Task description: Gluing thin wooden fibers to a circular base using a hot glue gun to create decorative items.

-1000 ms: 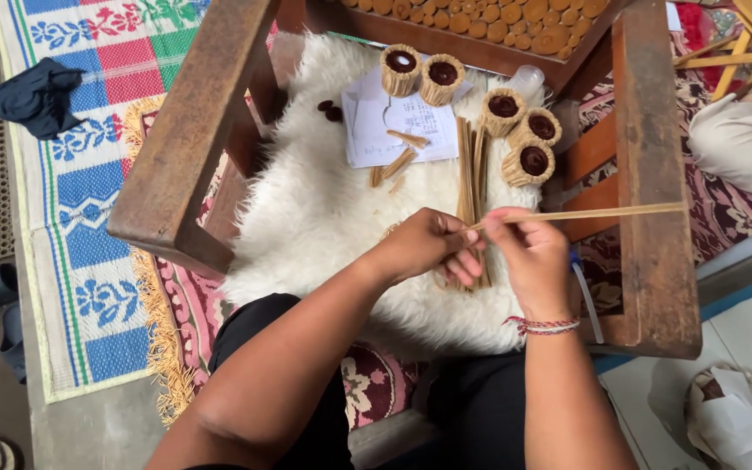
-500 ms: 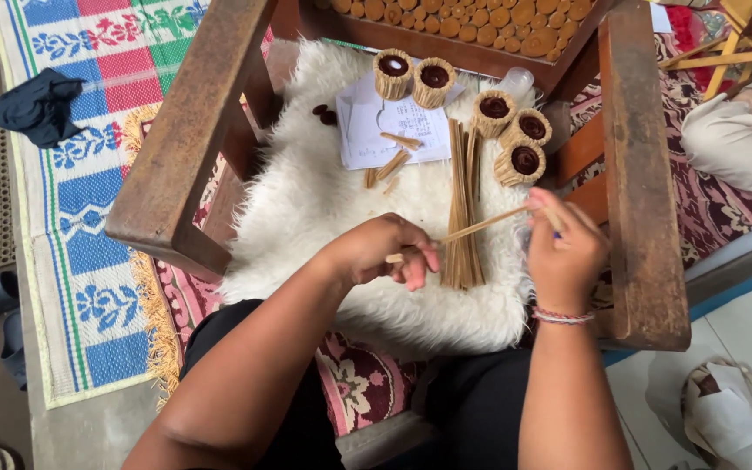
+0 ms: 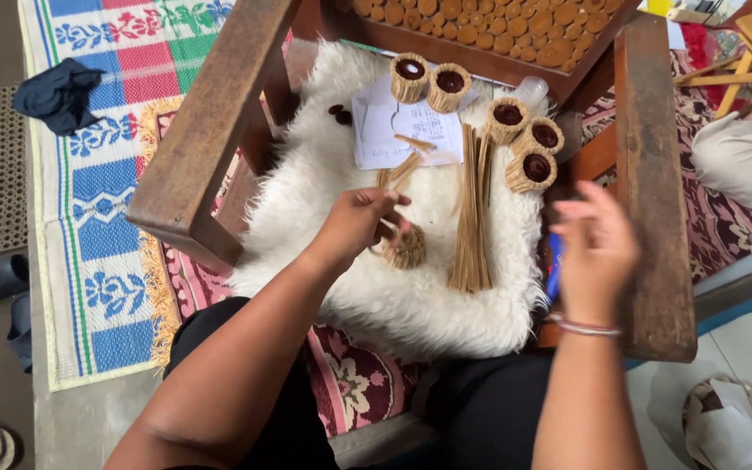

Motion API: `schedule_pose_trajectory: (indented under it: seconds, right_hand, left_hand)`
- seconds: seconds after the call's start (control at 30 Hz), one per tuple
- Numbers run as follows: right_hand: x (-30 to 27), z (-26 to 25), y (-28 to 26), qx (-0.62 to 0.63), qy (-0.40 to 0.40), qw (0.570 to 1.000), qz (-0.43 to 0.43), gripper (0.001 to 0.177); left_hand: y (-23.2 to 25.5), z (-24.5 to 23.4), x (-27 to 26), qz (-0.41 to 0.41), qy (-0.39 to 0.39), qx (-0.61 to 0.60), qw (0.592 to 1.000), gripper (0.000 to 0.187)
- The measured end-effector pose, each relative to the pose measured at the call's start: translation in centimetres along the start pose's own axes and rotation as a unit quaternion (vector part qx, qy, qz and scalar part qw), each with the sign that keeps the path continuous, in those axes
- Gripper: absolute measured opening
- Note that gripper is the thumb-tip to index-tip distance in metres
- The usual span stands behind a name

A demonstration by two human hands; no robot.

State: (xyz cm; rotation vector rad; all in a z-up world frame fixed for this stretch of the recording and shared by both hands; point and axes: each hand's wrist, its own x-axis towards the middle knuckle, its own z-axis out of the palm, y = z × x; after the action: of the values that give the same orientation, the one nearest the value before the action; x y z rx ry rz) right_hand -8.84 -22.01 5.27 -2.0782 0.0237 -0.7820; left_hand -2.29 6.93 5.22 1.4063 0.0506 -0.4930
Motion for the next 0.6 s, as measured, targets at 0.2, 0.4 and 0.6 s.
schedule_pose_trajectory:
  seconds: [0.2, 0.4, 0.6]
  right_hand:
    - [-3.7, 5.5, -1.8, 0.060, -0.147, 0.987, -0.010, 0.015]
    - [-4.5, 7.5, -2.5, 0.105, -0.234, 0.949, 0.182, 0.021]
    - [-5.3, 8.7, -2.5, 0.288, -0.152, 0.917, 0.229, 0.023]
  left_hand:
    - [-3.7, 0.8, 2.0, 0.047, 0.047, -0.122, 0.990, 0.027]
    - [-5.4, 2.0, 3.0, 0.088, 0.041, -0.214, 0.972, 0.020]
    - [-6.2, 4.4, 3.1, 0.132, 0.024, -0.239, 0.962, 0.013]
